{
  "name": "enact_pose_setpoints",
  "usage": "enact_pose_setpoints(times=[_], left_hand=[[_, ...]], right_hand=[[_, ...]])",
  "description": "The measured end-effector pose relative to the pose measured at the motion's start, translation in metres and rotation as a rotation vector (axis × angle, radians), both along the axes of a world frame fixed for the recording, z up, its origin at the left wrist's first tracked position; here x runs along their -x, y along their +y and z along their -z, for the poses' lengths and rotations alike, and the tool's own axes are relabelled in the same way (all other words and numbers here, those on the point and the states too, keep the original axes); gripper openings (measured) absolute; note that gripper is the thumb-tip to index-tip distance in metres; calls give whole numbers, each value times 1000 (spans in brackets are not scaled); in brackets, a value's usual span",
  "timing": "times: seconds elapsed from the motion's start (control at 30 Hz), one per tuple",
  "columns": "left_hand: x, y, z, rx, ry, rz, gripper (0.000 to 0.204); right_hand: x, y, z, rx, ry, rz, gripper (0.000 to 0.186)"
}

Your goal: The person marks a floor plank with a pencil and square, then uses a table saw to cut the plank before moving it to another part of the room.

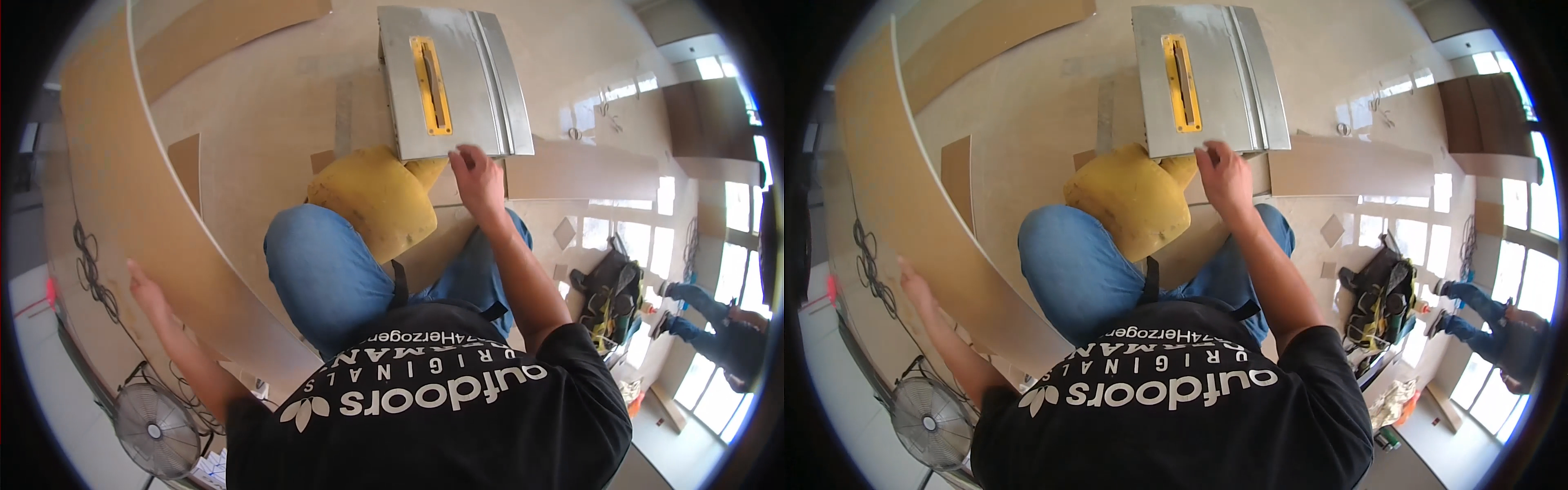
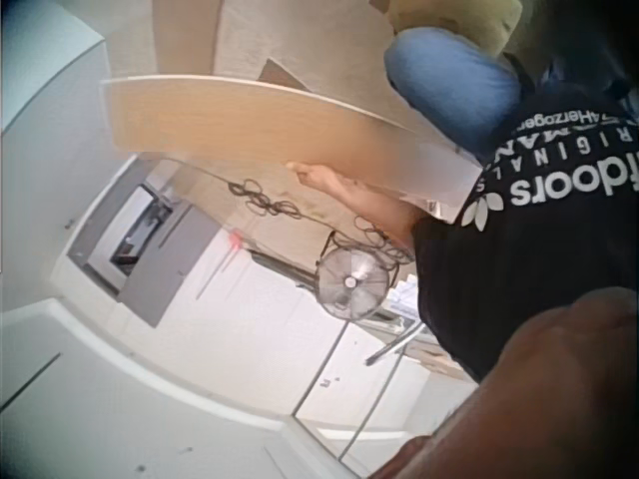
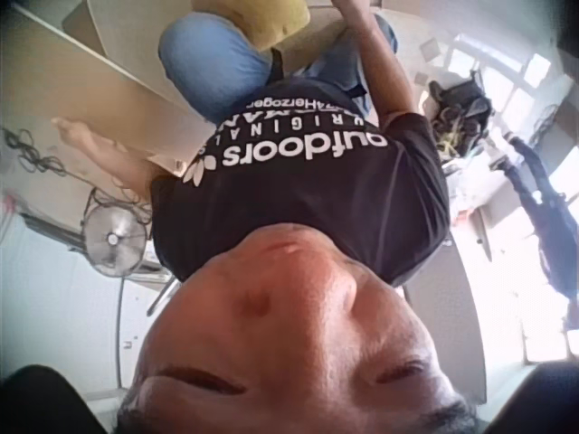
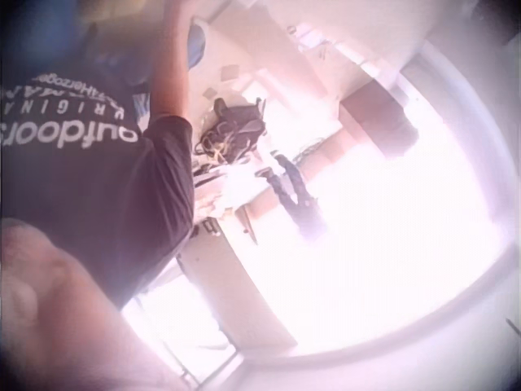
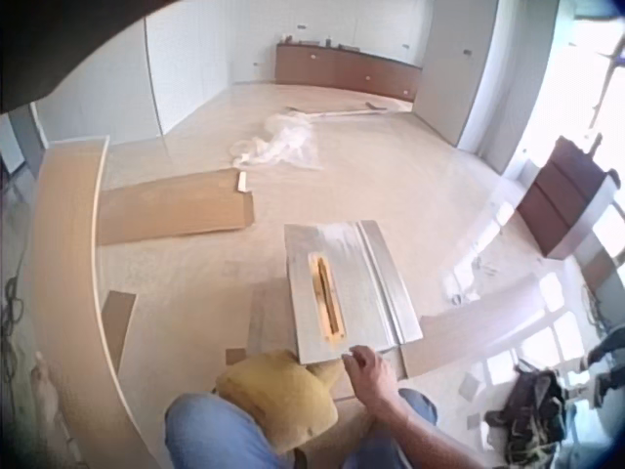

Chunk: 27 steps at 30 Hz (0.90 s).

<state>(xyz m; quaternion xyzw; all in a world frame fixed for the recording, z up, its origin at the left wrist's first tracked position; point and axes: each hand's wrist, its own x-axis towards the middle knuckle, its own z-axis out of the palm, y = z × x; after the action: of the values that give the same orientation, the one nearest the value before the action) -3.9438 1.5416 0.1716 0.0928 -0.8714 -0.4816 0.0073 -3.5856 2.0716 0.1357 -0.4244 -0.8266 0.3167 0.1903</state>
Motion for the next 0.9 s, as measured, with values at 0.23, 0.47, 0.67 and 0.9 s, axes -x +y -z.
enact_pose_setpoints(times=[0.23,0.47,0.67,0.9], left_hand=[[18,106,-105,-243,143,192,67],[21,169,-158,-240,63,351,63],[-54,354,-234,-258,107,1269,52],[-36,346,-237,408,765,1146,56]], right_hand=[[46,42,13,-67,-277,62,44],[-45,-44,-40,264,-690,-489,42],[25,-108,-98,841,658,-677,71],[19,-94,-93,1118,1190,9,41]])
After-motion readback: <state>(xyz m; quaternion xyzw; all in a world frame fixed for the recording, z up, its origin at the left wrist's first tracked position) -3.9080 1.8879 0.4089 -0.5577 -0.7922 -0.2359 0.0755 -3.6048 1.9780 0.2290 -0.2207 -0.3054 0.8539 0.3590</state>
